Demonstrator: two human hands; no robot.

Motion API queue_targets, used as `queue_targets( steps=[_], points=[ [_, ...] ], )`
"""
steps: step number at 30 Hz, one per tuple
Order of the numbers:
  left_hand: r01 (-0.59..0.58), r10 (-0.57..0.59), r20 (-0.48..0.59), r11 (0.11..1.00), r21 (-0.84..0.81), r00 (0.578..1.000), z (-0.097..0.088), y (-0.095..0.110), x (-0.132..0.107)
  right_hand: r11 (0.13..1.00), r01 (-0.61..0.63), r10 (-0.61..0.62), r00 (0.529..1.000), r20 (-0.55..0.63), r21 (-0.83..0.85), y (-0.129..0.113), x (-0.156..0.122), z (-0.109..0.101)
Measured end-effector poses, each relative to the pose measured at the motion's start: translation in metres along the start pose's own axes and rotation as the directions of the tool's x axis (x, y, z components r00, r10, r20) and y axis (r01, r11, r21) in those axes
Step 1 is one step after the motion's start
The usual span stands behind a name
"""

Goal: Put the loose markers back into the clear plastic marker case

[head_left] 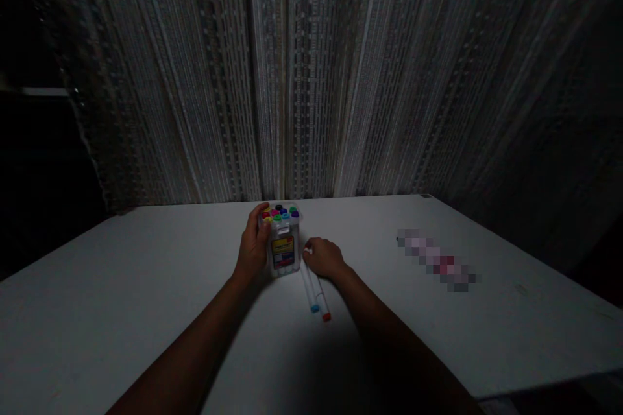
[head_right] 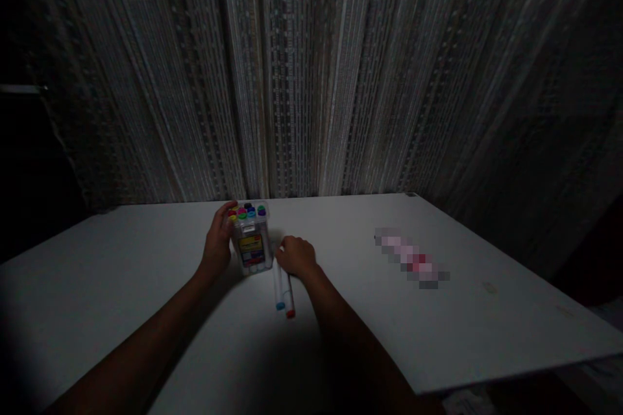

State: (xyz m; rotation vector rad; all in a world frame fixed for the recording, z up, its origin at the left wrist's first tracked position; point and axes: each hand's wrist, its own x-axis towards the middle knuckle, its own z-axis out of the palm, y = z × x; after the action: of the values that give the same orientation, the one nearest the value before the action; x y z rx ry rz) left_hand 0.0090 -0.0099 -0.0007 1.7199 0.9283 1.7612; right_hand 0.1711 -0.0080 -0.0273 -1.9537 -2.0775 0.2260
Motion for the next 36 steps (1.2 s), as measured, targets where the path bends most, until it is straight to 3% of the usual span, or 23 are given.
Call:
queue_targets(
  steps=[36],
  points=[
    [-0.018,0.018,-0.009,1.0,0.017,1.0,0.0002,-0.0045,0.0017,1.0,0.008,-0.008,1.0,0.006,0.006,0.0003,0.0017,-0.0002]
  ],
)
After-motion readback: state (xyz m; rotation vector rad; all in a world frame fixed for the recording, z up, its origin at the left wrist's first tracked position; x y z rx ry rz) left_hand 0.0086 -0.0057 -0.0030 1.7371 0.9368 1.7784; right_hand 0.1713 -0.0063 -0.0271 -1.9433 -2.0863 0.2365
